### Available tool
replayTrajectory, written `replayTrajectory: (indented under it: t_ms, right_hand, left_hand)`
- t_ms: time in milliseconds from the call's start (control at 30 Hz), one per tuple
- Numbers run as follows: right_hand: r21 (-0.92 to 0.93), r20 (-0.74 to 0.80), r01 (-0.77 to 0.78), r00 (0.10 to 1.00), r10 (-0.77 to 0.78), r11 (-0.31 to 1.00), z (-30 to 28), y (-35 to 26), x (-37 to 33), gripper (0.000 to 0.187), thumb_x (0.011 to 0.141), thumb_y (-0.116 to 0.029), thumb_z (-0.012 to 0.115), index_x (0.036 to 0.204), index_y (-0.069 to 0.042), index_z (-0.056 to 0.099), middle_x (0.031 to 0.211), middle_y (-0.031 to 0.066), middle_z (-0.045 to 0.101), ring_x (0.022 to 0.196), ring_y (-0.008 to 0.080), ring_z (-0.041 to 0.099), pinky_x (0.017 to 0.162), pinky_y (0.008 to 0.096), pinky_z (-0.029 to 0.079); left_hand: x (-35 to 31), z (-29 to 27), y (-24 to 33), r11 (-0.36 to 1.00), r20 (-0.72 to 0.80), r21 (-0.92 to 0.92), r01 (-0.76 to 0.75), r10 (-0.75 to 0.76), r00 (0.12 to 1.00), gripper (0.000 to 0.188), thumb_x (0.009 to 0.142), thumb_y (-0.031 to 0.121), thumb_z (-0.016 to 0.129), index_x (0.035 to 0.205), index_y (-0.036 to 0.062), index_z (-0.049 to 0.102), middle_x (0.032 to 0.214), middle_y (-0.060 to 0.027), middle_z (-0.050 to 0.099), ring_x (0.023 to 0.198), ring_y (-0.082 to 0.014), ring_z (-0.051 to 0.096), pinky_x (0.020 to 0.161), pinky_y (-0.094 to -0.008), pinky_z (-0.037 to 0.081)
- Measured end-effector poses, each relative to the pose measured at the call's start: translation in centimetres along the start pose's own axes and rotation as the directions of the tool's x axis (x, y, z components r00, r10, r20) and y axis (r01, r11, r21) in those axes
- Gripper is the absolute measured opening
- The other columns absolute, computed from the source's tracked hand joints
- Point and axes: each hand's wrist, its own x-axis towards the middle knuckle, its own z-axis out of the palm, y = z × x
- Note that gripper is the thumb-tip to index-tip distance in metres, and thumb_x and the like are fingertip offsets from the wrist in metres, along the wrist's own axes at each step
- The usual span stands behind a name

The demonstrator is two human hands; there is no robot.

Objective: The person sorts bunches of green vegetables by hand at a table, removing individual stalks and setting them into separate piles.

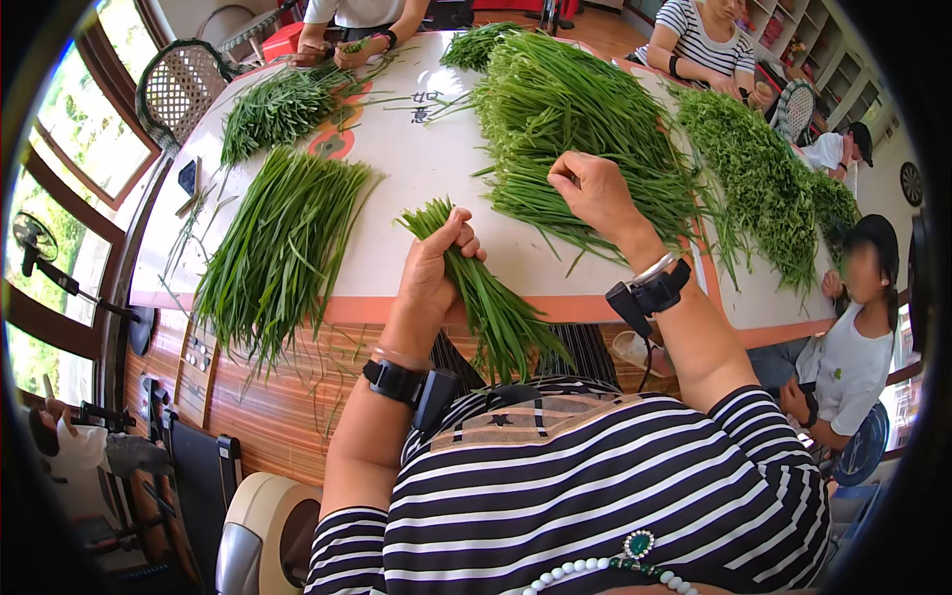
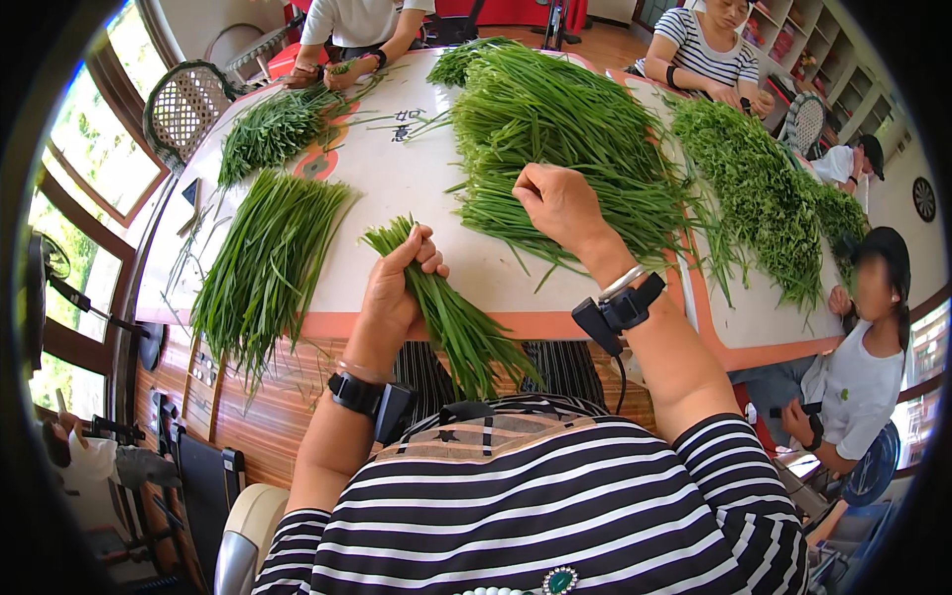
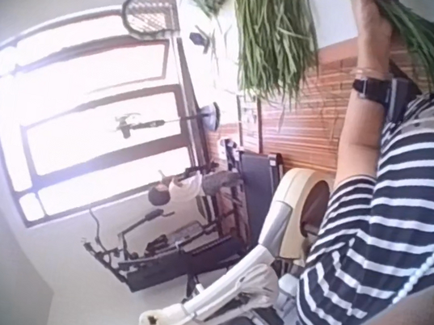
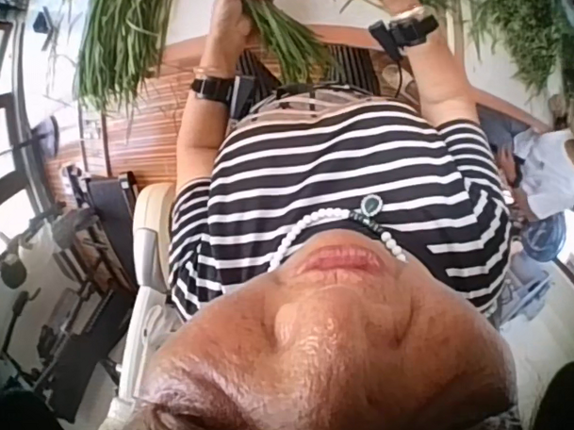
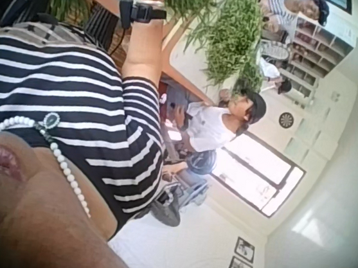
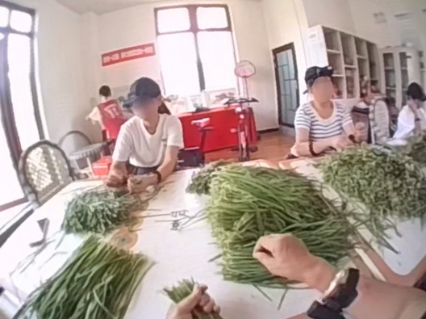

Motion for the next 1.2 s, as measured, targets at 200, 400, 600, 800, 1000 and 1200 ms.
replayTrajectory:
  t_ms: [200, 400, 600, 800, 1000, 1200]
  right_hand:
    - [0.408, 0.225, -0.148, 0.973, 0.057, 0.901, 2.1, -4.3, -2.0, 0.010, 0.087, -0.009, 0.067, 0.085, 0.001, 0.065, 0.066, 0.0006, 0.060, 0.060, 0.0056, 0.050, 0.055, 0.0251, 0.042]
    - [0.333, 0.228, -0.107, 0.973, 0.030, 0.937, 1.7, -2.9, -1.8, 0.012, 0.086, -0.011, 0.069, 0.084, 0.001, 0.064, 0.068, 0.0049, 0.062, 0.060, 0.0104, 0.054, 0.057, 0.0268, 0.044]
    - [-0.214, 0.162, 0.065, 0.986, -0.030, 0.975, 3.0, -2.0, -1.1, 0.013, 0.083, -0.016, 0.064, 0.079, -0.004, 0.059, 0.085, 0.0119, 0.060, 0.078, 0.0343, 0.062, 0.066, 0.0449, 0.051]
    - [-0.120, 0.091, 0.029, 0.996, -0.018, 0.992, 3.4, -0.6, -0.6, 0.009, 0.081, -0.013, 0.063, 0.079, -0.005, 0.059, 0.086, 0.0110, 0.061, 0.076, 0.0342, 0.062, 0.064, 0.0450, 0.051]
    - [-0.149, 0.148, 0.081, 0.987, -0.058, 0.986, 3.9, -1.3, -1.1, 0.011, 0.083, -0.014, 0.063, 0.081, -0.005, 0.059, 0.086, 0.0110, 0.061, 0.073, 0.0342, 0.062, 0.062, 0.0449, 0.051]
    - [-0.312, 0.183, 0.160, 0.977, -0.106, 0.936, 4.5, -2.2, -1.4, 0.012, 0.085, -0.012, 0.060, 0.079, -0.003, 0.056, 0.083, 0.0119, 0.060, 0.076, 0.0363, 0.063, 0.064, 0.0467, 0.053]
  left_hand:
    - [-0.3, 2.2, -1.8, 0.997, -0.085, 0.074, 0.007, 0.000, 0.996, 0.026, 0.094, 0.021, 0.063, 0.110, 0.0018, 0.056, 0.070, 0.0016, 0.046, 0.066, -0.0118, 0.048, 0.068, -0.0288, 0.047]
    - [-0.7, 1.6, -0.9, 0.992, -0.131, -0.017, 0.129, -0.130, 0.983, 0.019, 0.093, 0.024, 0.065, 0.098, 0.0054, 0.060, 0.083, -0.0033, 0.058, 0.080, -0.0177, 0.057, 0.077, -0.0327, 0.051]
    - [-0.2, 0.8, -1.4, 0.997, 0.063, -0.011, 0.073, -0.072, 0.995, 0.020, 0.093, 0.023, 0.064, 0.088, 0.0056, 0.056, 0.085, -0.0053, 0.059, 0.088, -0.0207, 0.060, 0.092, -0.0376, 0.051]
    - [-0.5, 1.1, -1.5, 0.997, 0.034, -0.036, 0.071, -0.070, 0.997, 0.018, 0.094, 0.020, 0.063, 0.087, 0.0054, 0.055, 0.080, -0.0042, 0.056, 0.083, -0.0193, 0.058, 0.087, -0.0349, 0.051]
    - [-0.4, 0.6, -1.4, 0.997, 0.046, -0.029, 0.076, -0.075, 0.996, 0.016, 0.093, 0.018, 0.063, 0.087, 0.0056, 0.055, 0.079, -0.0038, 0.055, 0.082, -0.0172, 0.057, 0.080, -0.0322, 0.050]
    - [-0.5, 1.0, -1.5, 1.000, 0.028, -0.012, 0.019, -0.019, 0.999, 0.017, 0.094, 0.017, 0.063, 0.084, 0.0048, 0.057, 0.074, -0.0029, 0.054, 0.074, -0.0175, 0.057, 0.071, -0.0328, 0.051]
